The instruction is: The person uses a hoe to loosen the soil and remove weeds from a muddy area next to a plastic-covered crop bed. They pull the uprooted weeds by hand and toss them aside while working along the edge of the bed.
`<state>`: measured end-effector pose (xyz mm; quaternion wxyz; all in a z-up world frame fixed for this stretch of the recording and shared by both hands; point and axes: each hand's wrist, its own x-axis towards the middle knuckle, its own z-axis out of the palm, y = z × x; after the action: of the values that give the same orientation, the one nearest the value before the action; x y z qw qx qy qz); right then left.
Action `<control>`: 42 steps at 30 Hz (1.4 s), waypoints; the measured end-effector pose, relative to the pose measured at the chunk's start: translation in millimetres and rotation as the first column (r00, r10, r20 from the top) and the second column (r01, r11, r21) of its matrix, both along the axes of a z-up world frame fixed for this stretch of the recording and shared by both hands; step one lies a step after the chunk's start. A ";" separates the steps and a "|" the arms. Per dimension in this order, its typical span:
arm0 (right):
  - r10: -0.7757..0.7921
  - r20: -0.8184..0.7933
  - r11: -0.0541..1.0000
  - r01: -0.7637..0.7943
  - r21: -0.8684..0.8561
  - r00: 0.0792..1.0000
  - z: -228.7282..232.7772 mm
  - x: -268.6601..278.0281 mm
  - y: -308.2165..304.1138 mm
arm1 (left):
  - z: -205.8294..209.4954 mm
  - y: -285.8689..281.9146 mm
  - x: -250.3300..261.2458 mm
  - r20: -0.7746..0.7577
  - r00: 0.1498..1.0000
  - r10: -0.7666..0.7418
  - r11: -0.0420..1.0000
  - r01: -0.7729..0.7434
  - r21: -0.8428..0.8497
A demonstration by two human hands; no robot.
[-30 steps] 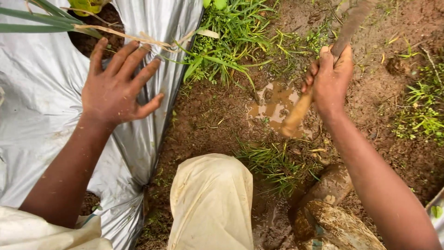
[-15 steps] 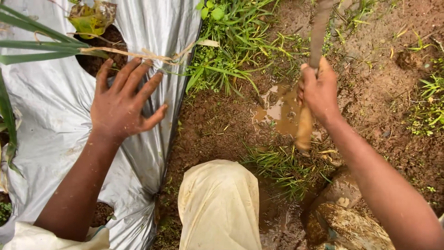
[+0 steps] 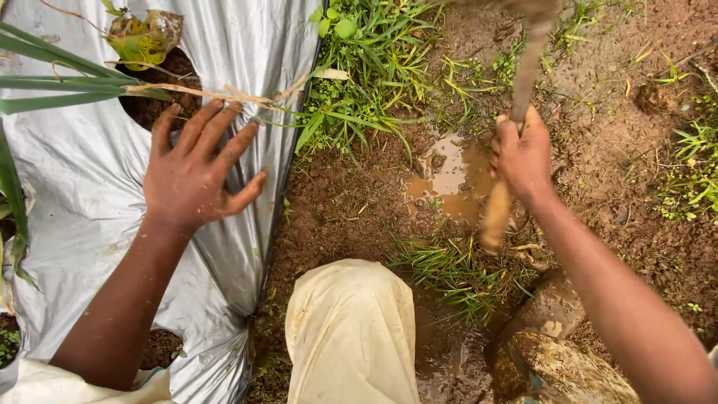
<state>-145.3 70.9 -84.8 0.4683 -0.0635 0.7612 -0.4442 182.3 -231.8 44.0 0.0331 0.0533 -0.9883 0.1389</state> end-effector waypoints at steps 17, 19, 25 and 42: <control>-0.100 0.255 0.990 0.121 -0.067 0.962 13.3 57.7 -24.0 | -0.1 -0.3 1.6 -0.015 1.000 -0.004 1.000 0.004 -0.002; 0.045 0.275 0.998 -0.055 0.027 0.960 3.9 58.2 -9.4 | 0.1 0.5 1.8 -0.015 1.000 -0.006 1.000 0.006 -0.003; 0.117 0.082 0.983 -0.128 0.133 0.990 4.7 34.1 -6.7 | 1.1 0.3 1.9 -0.005 1.000 0.003 1.000 -0.003 0.000; -0.023 0.044 0.999 0.022 0.027 0.999 1.1 22.0 7.8 | -4.1 1.2 4.8 0.062 0.998 0.028 0.999 -0.026 -0.035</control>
<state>-123.4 78.6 -83.7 0.4809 -0.0390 0.7571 -0.4405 187.1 -230.6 39.9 0.0014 0.0618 -0.9855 0.1578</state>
